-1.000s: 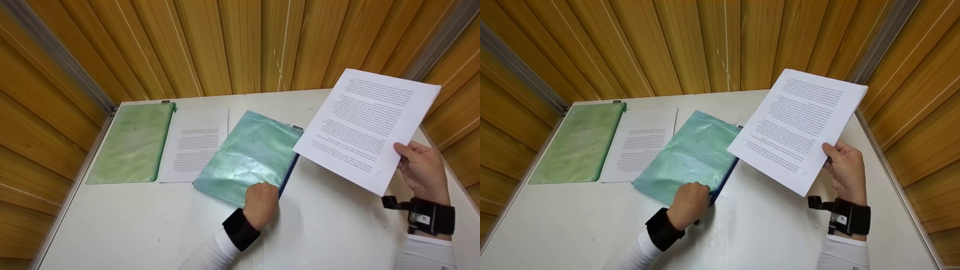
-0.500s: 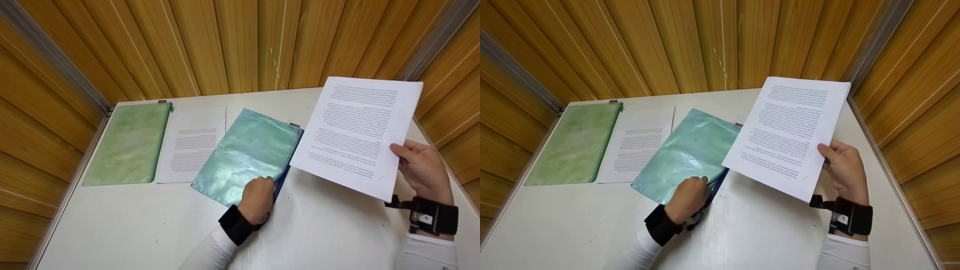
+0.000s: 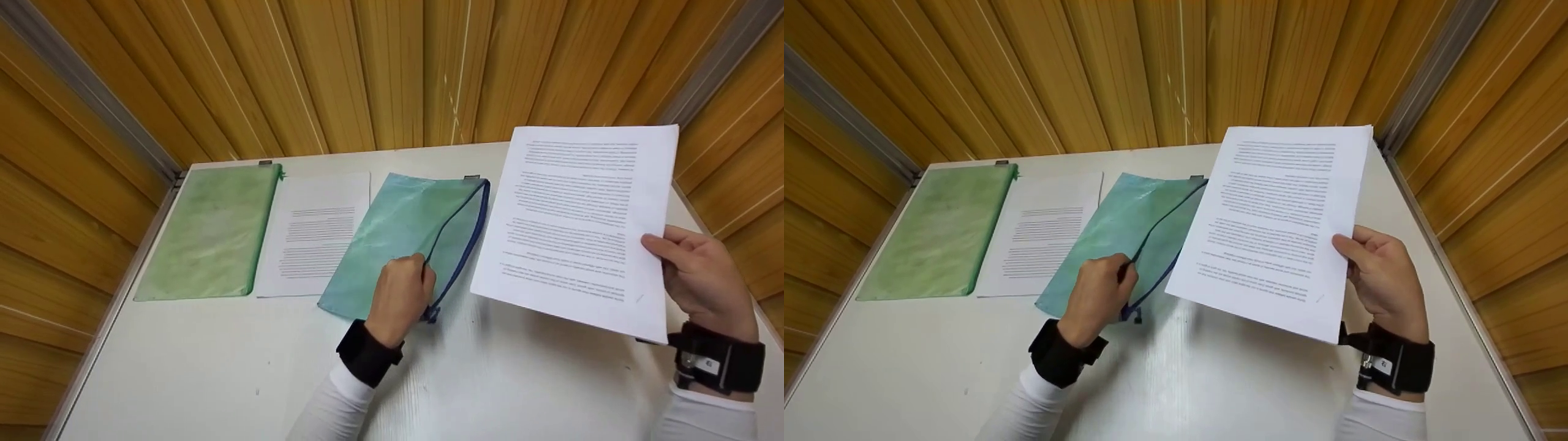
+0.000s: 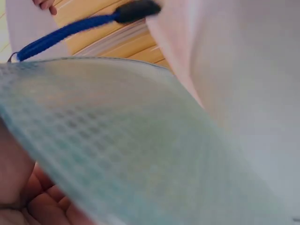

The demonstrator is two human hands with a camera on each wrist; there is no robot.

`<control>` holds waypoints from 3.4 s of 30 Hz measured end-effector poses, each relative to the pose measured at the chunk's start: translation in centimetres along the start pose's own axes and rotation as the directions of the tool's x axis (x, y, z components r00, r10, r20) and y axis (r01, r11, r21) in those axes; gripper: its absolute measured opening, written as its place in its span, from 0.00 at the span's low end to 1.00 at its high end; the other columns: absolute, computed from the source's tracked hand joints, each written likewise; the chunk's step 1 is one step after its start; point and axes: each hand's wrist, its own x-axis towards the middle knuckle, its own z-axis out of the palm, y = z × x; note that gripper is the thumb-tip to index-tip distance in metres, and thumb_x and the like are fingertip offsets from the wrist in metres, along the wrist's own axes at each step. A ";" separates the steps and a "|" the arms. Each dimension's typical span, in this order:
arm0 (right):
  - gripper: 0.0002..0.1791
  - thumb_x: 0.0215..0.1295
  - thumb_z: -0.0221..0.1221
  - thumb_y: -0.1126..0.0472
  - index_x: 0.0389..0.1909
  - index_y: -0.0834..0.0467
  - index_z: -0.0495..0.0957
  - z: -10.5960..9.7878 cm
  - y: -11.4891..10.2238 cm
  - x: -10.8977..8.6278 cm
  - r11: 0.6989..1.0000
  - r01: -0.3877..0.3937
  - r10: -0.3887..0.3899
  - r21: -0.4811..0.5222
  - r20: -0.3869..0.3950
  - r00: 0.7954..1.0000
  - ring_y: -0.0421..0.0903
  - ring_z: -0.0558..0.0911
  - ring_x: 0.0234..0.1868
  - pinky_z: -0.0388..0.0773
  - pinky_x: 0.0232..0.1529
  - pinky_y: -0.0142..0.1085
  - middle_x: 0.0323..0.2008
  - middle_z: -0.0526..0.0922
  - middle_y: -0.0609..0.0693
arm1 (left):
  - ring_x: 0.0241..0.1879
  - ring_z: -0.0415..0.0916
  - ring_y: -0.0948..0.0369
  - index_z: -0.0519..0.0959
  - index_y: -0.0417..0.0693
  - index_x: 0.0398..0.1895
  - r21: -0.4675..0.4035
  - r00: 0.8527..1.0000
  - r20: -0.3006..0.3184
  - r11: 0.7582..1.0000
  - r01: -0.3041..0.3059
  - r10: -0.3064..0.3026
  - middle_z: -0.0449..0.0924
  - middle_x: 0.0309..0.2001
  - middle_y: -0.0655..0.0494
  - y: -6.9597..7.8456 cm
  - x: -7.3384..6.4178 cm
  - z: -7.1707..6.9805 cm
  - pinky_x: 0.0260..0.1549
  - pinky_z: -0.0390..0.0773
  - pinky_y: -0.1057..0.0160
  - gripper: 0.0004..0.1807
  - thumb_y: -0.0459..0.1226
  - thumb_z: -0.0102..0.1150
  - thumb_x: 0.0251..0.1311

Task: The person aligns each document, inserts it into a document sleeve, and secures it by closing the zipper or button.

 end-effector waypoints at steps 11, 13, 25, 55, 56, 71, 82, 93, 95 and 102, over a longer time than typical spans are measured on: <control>0.20 0.83 0.48 0.73 0.57 0.59 0.87 0.5 -0.4 -0.4 0.997 -0.071 0.071 -0.010 0.009 0.997 0.49 0.94 0.46 0.91 0.41 0.41 0.52 0.93 0.54 | 0.19 0.47 0.68 0.54 0.54 0.16 -0.045 0.994 -0.111 0.999 0.006 -0.011 0.45 0.19 0.65 0.4 0.7 -0.9 0.19 0.50 0.73 0.29 0.23 0.57 0.67; 0.20 0.83 0.49 0.72 0.58 0.58 0.88 0.6 -0.4 -0.4 0.996 -0.089 0.089 -0.023 0.002 0.996 0.49 0.94 0.45 0.91 0.41 0.41 0.52 0.93 0.53 | 0.19 0.49 0.69 0.56 0.54 0.16 -0.048 0.991 -0.132 0.999 0.001 -0.007 0.47 0.19 0.65 0.4 0.6 -1.0 0.19 0.51 0.73 0.29 0.23 0.58 0.67; 0.17 0.83 0.52 0.67 0.53 0.53 0.90 1.2 -0.6 -0.2 0.971 -0.231 0.229 -0.053 -0.050 0.972 0.49 0.94 0.44 0.90 0.42 0.41 0.49 0.94 0.50 | 0.17 0.56 0.69 0.63 0.49 0.15 -0.044 0.984 -0.176 0.999 -0.022 0.014 0.53 0.17 0.64 0.6 0.4 -0.9 0.17 0.58 0.73 0.26 0.24 0.60 0.68; 0.14 0.81 0.56 0.67 0.46 0.51 0.90 4.4 1.4 2.2 0.958 -0.254 0.253 -0.134 -0.022 0.967 0.46 0.93 0.43 0.91 0.40 0.40 0.46 0.94 0.49 | 0.18 0.54 0.68 0.60 0.53 0.14 -0.132 0.998 0.015 0.989 0.058 -0.057 0.49 0.17 0.66 1.1 0.4 -1.6 0.18 0.53 0.74 0.28 0.24 0.59 0.69; 0.14 0.81 0.56 0.68 0.46 0.51 0.90 4.4 1.5 2.2 0.958 -0.253 0.252 -0.135 -0.024 0.967 0.46 0.93 0.43 0.91 0.40 0.40 0.46 0.94 0.49 | 0.18 0.53 0.68 0.59 0.53 0.14 -0.128 0.998 0.021 0.990 0.060 -0.058 0.49 0.17 0.66 1.1 0.4 -1.6 0.18 0.52 0.74 0.29 0.24 0.59 0.69; 0.13 0.80 0.57 0.69 0.44 0.51 0.88 5.1 2.0 2.4 0.967 -0.187 0.179 -0.173 -0.058 0.982 0.43 0.93 0.44 0.90 0.42 0.37 0.46 0.93 0.45 | 0.22 0.56 0.67 0.70 0.47 0.13 -0.002 0.998 0.055 1.000 0.027 -0.027 0.53 0.19 0.63 1.4 0.3 -2.2 0.21 0.56 0.72 0.23 0.26 0.64 0.65; 0.13 0.80 0.57 0.69 0.59 0.66 0.82 5.6 2.0 2.6 0.959 -0.171 0.159 -0.227 -0.069 0.985 0.42 0.93 0.45 0.90 0.42 0.36 0.46 0.93 0.43 | 0.22 0.65 0.67 0.82 0.41 0.19 0.024 0.996 0.083 0.999 0.025 -0.027 0.72 0.19 0.54 1.7 0.3 -2.2 0.22 0.66 0.70 0.15 0.28 0.67 0.66; 0.32 0.81 0.56 0.67 0.73 0.85 0.58 5.9 2.0 2.6 0.939 -0.180 0.171 -0.294 -0.055 0.984 0.40 0.92 0.45 0.90 0.44 0.34 0.47 0.93 0.41 | 0.21 0.56 0.68 0.81 0.41 0.17 0.082 0.997 0.071 0.996 -0.044 0.038 0.58 0.20 0.60 2.1 0.0 -1.6 0.21 0.57 0.71 0.17 0.27 0.66 0.67; 0.33 0.82 0.55 0.67 0.74 0.87 0.55 6.0 2.0 2.6 0.936 -0.183 0.173 -0.301 -0.058 0.983 0.40 0.92 0.45 0.89 0.43 0.33 0.46 0.92 0.40 | 0.21 0.54 0.68 0.79 0.42 0.16 0.108 0.996 0.078 0.992 -0.060 0.052 0.56 0.19 0.61 2.1 -0.1 -1.5 0.21 0.56 0.71 0.19 0.27 0.66 0.67; 0.31 0.82 0.52 0.69 0.73 0.87 0.55 6.6 1.9 2.5 0.930 -0.166 0.142 -0.329 -0.097 0.985 0.38 0.92 0.45 0.89 0.42 0.33 0.45 0.92 0.37 | 0.21 0.55 0.68 0.73 0.45 0.12 0.115 0.992 0.117 0.991 -0.066 0.053 0.53 0.18 0.63 2.1 0.0 -1.3 0.22 0.57 0.71 0.23 0.27 0.67 0.65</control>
